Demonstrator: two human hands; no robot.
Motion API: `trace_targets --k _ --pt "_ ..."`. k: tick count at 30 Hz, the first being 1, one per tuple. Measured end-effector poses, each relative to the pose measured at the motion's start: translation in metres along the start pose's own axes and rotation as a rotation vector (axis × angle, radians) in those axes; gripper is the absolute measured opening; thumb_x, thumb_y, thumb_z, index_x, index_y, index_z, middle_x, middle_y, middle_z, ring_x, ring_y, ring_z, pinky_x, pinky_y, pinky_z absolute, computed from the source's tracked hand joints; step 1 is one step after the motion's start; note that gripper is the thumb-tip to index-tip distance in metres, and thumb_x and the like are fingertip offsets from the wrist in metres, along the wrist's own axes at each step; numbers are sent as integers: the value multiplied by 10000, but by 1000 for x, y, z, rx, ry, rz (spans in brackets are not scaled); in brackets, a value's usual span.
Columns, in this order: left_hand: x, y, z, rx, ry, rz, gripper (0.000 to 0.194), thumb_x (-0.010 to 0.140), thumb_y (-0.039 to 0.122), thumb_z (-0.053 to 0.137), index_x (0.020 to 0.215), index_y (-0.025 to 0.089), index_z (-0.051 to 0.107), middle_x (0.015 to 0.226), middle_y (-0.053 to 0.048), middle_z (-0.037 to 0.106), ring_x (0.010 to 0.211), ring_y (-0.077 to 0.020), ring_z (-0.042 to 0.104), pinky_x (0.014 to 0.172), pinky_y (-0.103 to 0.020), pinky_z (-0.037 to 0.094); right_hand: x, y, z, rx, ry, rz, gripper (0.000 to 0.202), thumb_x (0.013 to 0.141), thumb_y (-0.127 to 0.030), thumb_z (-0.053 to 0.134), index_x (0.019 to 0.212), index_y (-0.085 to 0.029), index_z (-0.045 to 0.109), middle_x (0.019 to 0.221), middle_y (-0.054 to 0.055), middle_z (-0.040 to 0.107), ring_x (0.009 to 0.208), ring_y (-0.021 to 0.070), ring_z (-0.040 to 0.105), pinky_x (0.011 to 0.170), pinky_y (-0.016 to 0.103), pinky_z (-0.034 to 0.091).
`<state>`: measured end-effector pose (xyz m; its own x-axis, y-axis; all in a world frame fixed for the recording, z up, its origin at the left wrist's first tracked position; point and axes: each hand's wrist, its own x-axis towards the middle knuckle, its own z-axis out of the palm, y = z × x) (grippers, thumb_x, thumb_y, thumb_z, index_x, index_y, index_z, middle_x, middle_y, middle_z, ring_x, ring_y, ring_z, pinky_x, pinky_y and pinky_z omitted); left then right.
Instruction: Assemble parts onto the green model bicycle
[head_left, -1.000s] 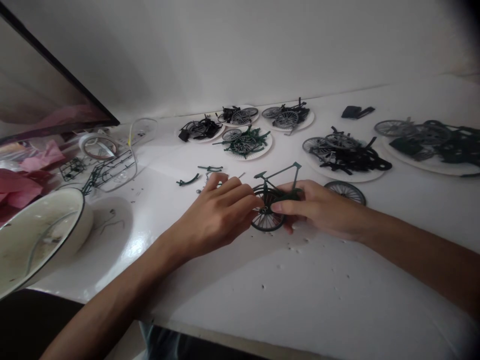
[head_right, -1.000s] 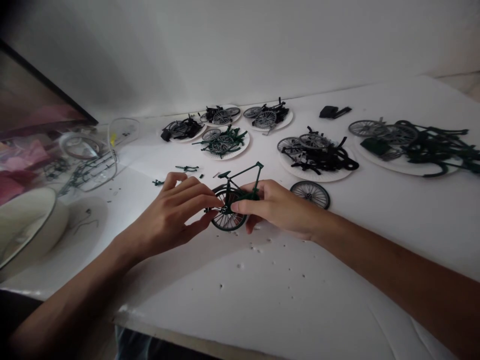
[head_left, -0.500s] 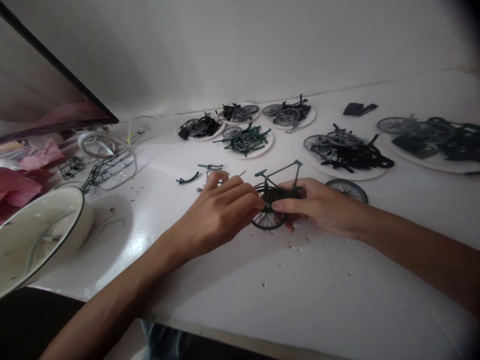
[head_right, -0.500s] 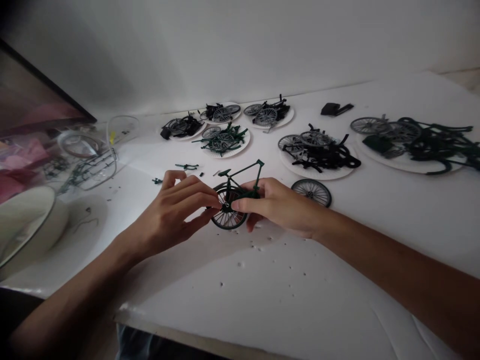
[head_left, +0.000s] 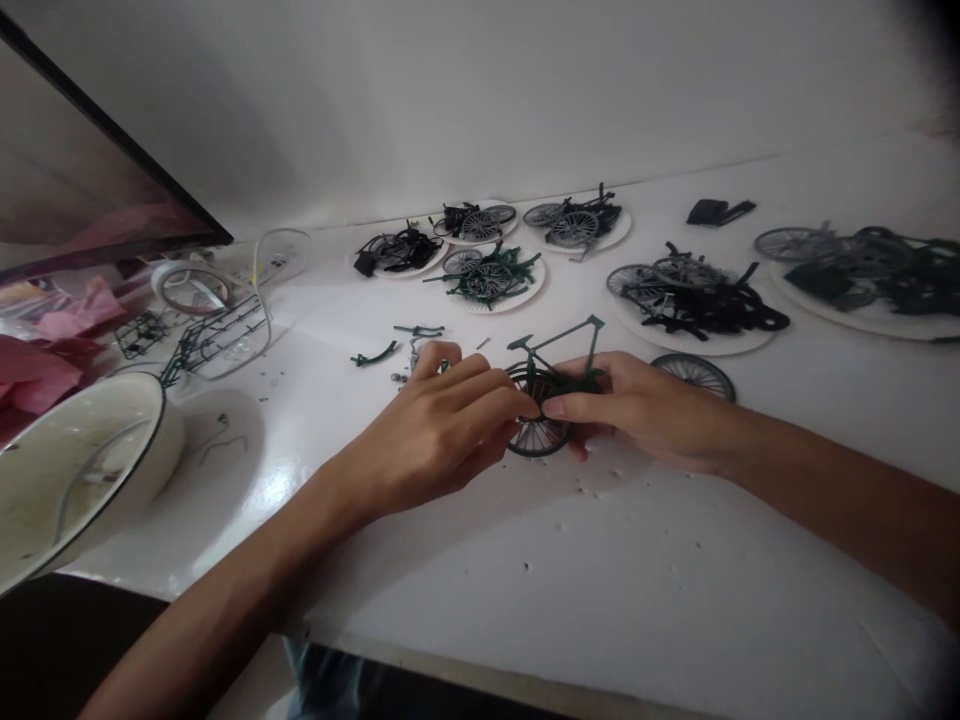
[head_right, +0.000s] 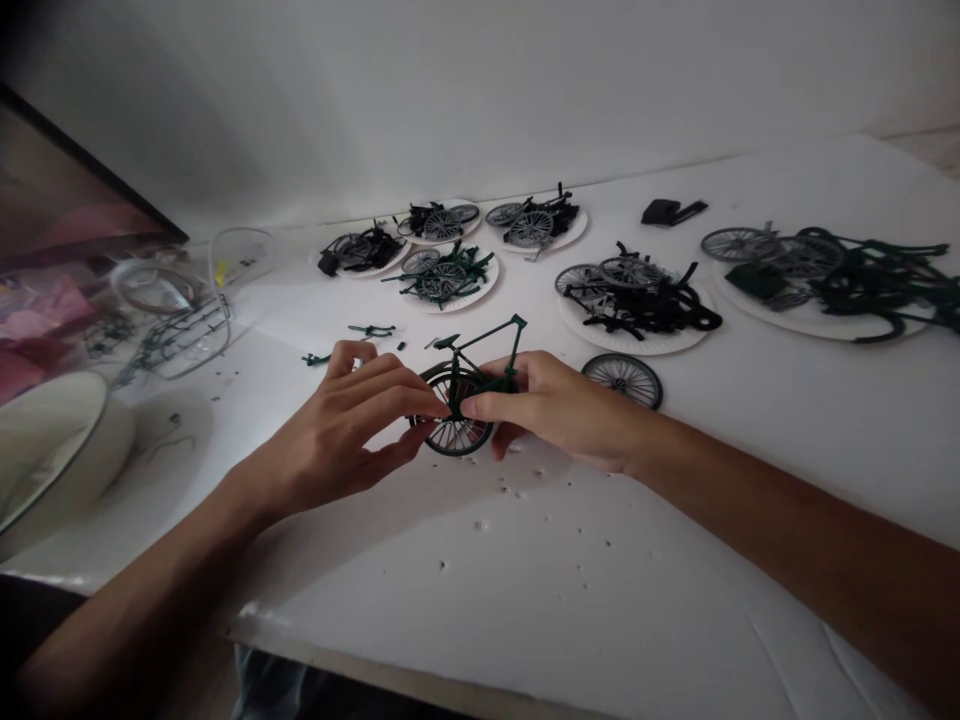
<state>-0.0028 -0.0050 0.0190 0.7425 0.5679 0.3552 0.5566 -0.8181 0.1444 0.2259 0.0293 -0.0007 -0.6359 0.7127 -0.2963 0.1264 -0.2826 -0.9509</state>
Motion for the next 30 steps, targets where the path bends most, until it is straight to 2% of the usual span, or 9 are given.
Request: trace_targets --k 3,9,17,30 --pt "0 0 -1 -14 -3 35 102 968 153 537 1061 187 564 960 -16 674 854 -140 590 872 -364 365 0 -1 1 16 -2 -2 155 840 -316 699 876 -166 691 856 40 684 681 129 595 600 250 508" --pt "0 0 0 11 13 -14 74 978 167 533 1041 188 566 954 -22 682 880 -151 602 865 -362 362 0 -1 0 -31 17 13 155 820 -329 721 858 -180 709 827 36 699 660 137 602 594 258 504" --pt "1 -2 1 47 29 7 73 976 171 542 1041 186 568 971 -30 688 896 -159 595 845 -363 351 0 1 -2 -33 17 13 203 824 -375 708 892 -185 719 847 37 706 677 147 617 608 281 502" --pt "-1 -2 0 38 -7 -12 102 978 150 526 1060 196 566 983 -32 689 905 -166 595 836 -376 342 1 0 -1 -24 12 -4 183 826 -347 712 879 -172 721 807 33 698 653 133 608 579 257 503"
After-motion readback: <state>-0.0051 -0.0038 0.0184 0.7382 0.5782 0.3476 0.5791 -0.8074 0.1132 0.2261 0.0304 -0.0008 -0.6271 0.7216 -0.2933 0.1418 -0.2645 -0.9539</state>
